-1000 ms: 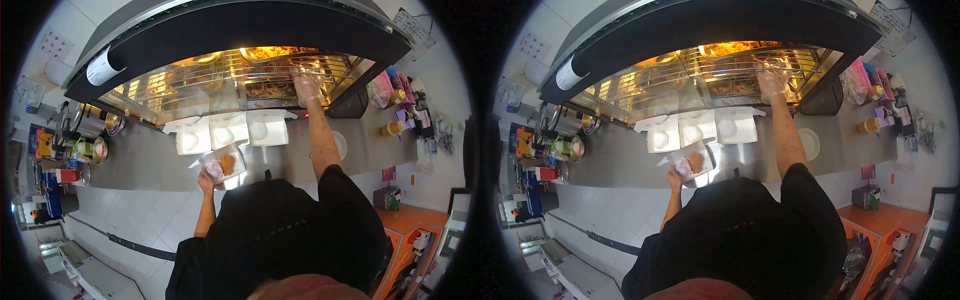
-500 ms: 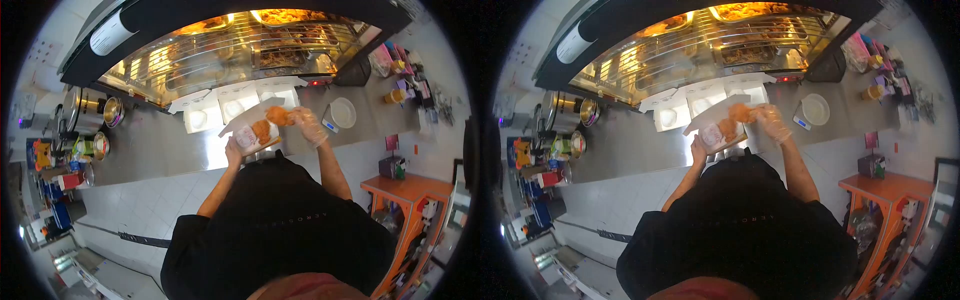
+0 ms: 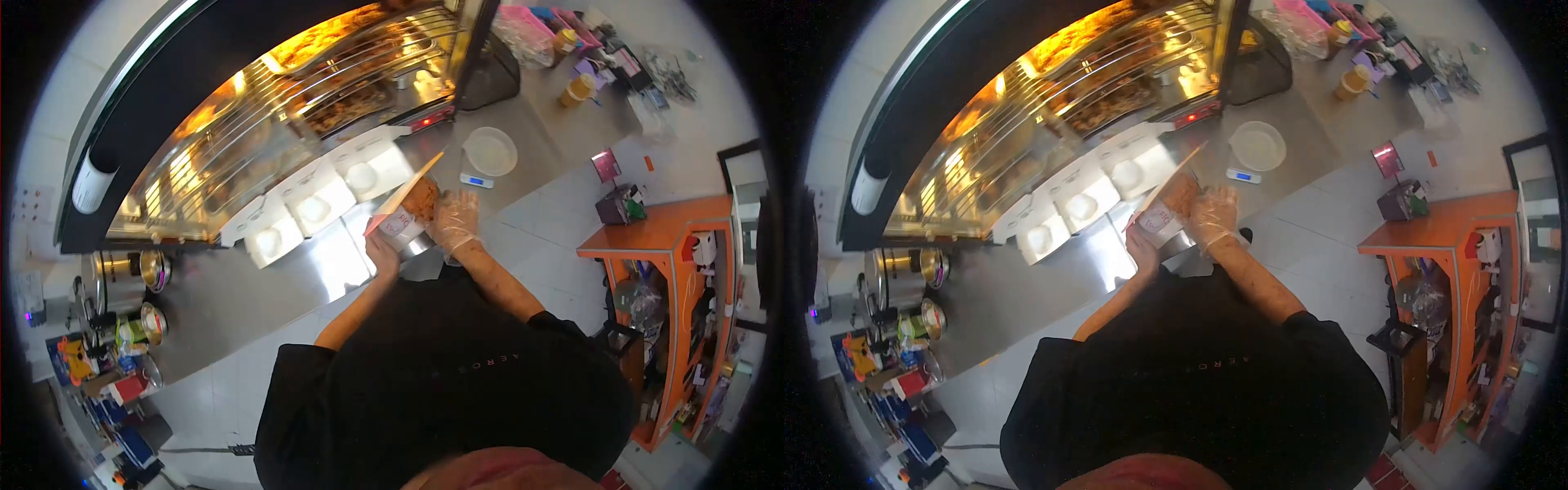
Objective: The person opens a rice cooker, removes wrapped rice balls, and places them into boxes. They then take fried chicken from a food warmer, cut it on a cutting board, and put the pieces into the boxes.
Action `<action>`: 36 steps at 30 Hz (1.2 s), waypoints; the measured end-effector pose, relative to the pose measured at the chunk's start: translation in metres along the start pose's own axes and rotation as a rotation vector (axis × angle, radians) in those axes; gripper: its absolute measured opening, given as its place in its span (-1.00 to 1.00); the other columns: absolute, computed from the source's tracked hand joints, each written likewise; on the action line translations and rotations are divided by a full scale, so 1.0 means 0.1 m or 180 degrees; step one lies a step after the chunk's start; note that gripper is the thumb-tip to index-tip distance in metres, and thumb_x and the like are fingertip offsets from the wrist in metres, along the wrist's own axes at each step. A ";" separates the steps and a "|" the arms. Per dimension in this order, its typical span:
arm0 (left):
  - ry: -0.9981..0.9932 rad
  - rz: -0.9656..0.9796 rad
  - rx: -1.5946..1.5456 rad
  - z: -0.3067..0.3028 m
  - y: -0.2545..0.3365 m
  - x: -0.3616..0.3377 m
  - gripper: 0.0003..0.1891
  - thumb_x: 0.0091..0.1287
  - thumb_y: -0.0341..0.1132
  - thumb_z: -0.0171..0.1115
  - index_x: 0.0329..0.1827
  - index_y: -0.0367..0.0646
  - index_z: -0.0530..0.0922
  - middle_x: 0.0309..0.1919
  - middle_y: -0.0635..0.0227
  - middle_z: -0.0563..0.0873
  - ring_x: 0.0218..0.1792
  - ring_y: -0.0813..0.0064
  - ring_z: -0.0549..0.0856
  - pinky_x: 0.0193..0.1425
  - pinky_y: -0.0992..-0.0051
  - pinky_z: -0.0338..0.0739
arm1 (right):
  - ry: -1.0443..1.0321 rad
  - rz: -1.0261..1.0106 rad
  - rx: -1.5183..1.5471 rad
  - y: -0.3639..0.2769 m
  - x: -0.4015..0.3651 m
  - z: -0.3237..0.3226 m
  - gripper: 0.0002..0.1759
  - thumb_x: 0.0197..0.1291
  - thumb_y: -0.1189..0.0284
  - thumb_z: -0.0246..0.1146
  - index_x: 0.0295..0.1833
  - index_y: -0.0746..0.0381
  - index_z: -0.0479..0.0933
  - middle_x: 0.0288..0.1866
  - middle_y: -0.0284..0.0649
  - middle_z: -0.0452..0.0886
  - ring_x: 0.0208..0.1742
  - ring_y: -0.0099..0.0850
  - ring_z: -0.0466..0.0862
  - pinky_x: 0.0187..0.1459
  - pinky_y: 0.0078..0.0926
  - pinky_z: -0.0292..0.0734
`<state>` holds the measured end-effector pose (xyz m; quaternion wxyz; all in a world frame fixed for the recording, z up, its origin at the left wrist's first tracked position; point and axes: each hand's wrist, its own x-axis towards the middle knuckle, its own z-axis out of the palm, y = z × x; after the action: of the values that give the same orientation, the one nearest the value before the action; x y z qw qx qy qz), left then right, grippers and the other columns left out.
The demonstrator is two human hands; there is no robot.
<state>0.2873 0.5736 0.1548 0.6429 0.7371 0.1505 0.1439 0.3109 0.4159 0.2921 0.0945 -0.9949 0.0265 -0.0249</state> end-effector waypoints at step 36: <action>-0.0810 -0.2739 -0.1779 5.12 0.04 -0.74 -0.23 0.36 0.47 -0.34 0.34 0.09 0.39 0.24 0.26 0.54 0.20 0.13 0.59 0.14 -0.03 0.58 | 0.0534 0.0589 0.0709 4.98 1.42 0.19 -0.43 0.05 0.26 0.28 0.22 0.20 0.50 0.30 -0.08 0.45 0.42 -0.01 0.32 0.42 -0.10 0.22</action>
<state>0.4274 0.0798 0.0898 0.8291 0.4208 0.3160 -0.1890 0.4296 -0.0770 0.1853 0.2036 -0.9660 0.1230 -0.1018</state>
